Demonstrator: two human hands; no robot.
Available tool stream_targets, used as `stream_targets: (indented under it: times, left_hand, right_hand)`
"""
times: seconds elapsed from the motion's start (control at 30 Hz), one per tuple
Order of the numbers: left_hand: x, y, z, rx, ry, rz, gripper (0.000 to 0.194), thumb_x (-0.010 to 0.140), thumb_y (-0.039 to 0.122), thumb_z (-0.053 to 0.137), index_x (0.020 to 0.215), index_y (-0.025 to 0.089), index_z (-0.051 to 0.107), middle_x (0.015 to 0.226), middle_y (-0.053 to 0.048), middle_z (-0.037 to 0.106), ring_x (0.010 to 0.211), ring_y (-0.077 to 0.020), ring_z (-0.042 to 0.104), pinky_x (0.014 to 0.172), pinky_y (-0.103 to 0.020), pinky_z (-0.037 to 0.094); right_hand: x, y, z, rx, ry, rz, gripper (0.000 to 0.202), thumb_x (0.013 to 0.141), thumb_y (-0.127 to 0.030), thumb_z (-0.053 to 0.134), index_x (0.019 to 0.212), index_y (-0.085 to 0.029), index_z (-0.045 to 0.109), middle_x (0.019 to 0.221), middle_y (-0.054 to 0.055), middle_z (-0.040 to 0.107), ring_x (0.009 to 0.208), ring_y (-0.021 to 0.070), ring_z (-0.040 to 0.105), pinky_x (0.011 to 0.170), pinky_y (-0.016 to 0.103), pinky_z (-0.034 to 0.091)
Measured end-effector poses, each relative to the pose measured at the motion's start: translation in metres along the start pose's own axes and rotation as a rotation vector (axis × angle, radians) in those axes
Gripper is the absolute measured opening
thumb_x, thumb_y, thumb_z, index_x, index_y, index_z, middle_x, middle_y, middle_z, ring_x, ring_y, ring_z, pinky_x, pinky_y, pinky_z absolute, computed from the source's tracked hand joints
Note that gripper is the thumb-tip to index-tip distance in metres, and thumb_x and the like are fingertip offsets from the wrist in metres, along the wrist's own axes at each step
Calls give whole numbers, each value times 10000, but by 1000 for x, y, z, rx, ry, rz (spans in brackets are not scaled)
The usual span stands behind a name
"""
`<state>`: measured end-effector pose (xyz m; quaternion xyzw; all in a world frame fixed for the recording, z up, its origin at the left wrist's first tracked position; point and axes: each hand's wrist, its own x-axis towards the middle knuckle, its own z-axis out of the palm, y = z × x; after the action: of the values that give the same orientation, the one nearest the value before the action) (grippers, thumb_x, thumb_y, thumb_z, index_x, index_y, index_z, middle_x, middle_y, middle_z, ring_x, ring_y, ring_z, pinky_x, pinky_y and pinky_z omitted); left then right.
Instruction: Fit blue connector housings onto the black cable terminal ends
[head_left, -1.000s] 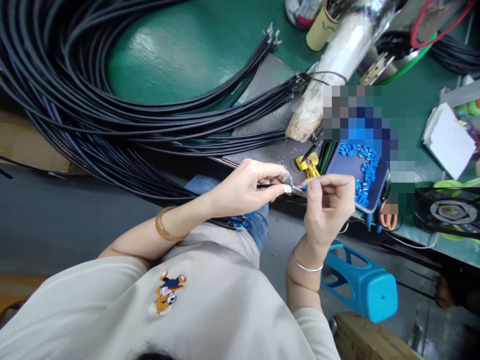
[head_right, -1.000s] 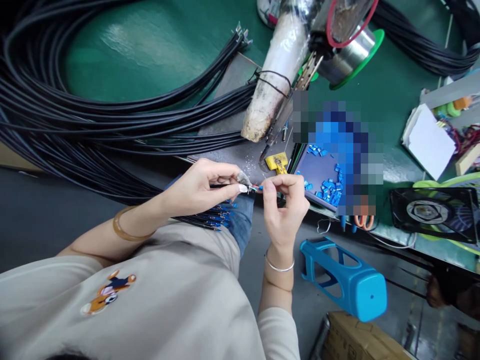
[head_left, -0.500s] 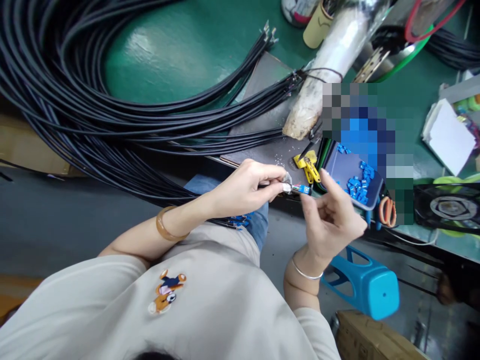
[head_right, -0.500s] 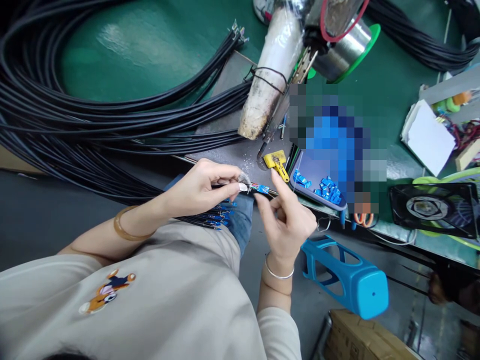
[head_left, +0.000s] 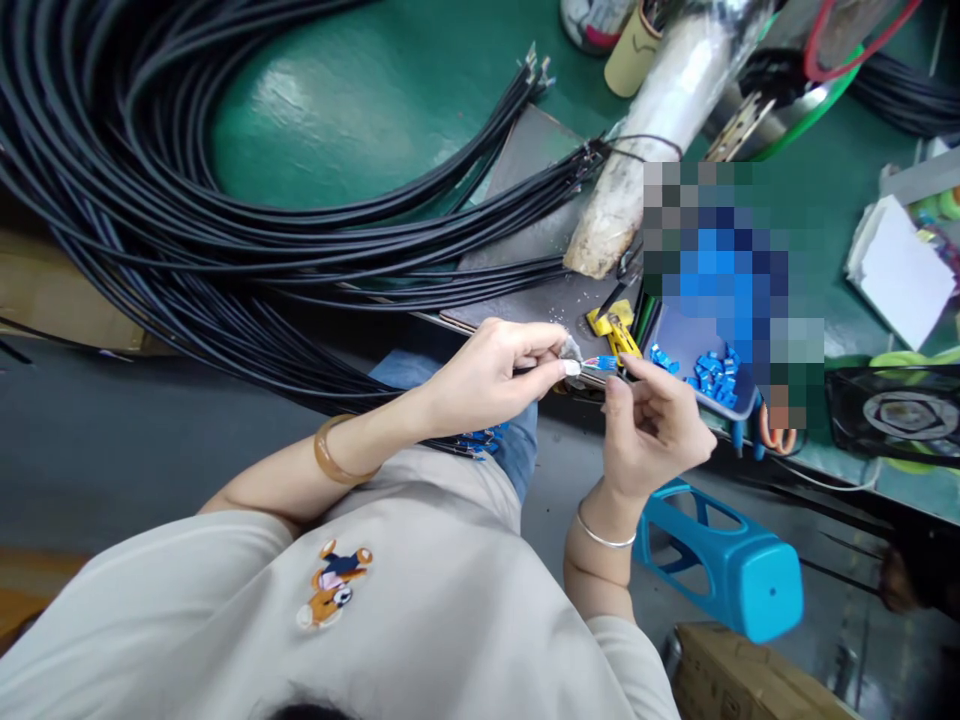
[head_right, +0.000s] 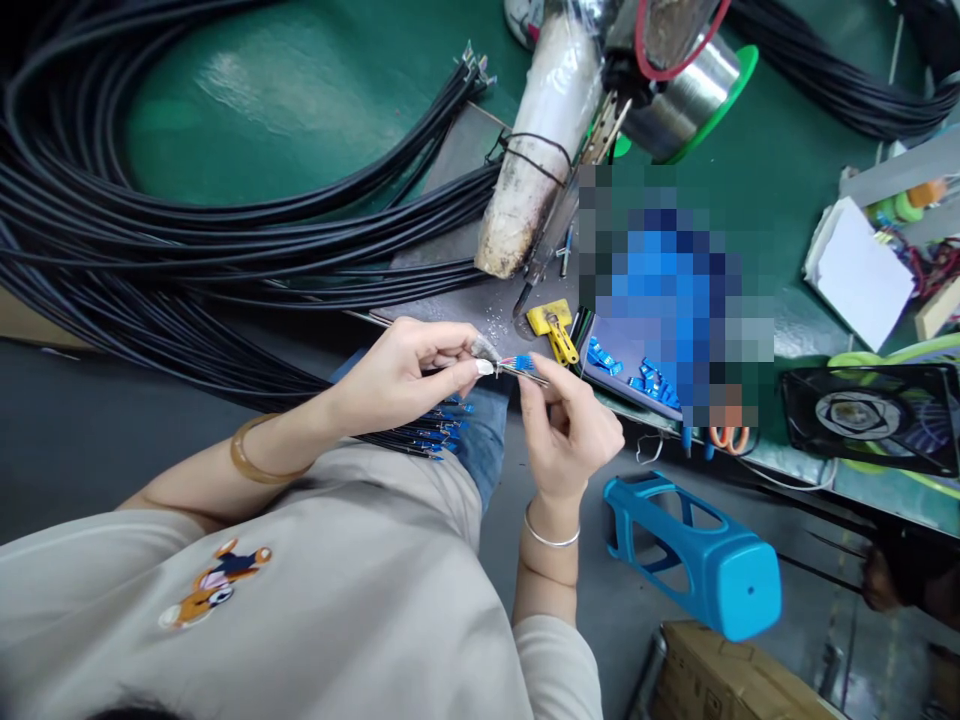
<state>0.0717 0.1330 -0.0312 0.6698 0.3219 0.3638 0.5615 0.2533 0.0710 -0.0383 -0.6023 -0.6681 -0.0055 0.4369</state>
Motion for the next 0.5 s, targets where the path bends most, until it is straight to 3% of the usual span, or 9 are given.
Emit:
stream_targets:
  times: [0.1,0.2,0.27,0.4,0.43,0.5]
  left_hand:
    - [0,1,-1,-52,-33,-19,224,907,200,552,692,138,551,582,23,559,523,-61,471,515,-197,361]
    - [0,2,-2,-143,-92,-40,215,913,199,536,707,140,546,591,19,566,534,-65,495,528,-188,392]
    - [-1,2,-2,-159,-100,-25,196,907,208,553,722,142,549,586,28,550,535,-63,491,528,-186,390]
    - [-2,1,-3,-59,-75,47,184,898,233,592,740,138,587,587,36,536,529,-57,448,520,-195,346]
    - [-2,1,-3,-46,-77,46,206,906,233,580,723,138,585,580,35,537,523,-56,439,518,-198,339]
    - [-2,0,-4,-42,-87,16,259,919,225,551,675,140,561,555,34,533,508,-57,431,510,-205,329]
  right_hand:
    - [1,2,-2,20,-49,-6,297,862,-247,716,1156,-286,699,638,-62,614,444,62,390,460,237,346]
    - [6,0,-4,88,-98,-10,145,869,-242,707,1010,-256,737,693,-36,651,496,67,436,502,238,375]
    - [9,0,-5,193,-133,85,61,896,-261,673,907,-231,725,695,-28,660,519,73,495,504,231,390]
    - [15,1,-7,405,-370,305,232,934,-357,614,770,-200,664,551,-52,576,472,78,516,461,212,383]
    - [16,1,-7,406,-381,325,228,929,-367,621,782,-199,671,537,-57,561,457,76,504,447,210,369]
    - [16,-1,-9,335,-277,300,145,902,-346,663,883,-210,710,547,-66,548,444,68,478,426,210,331]
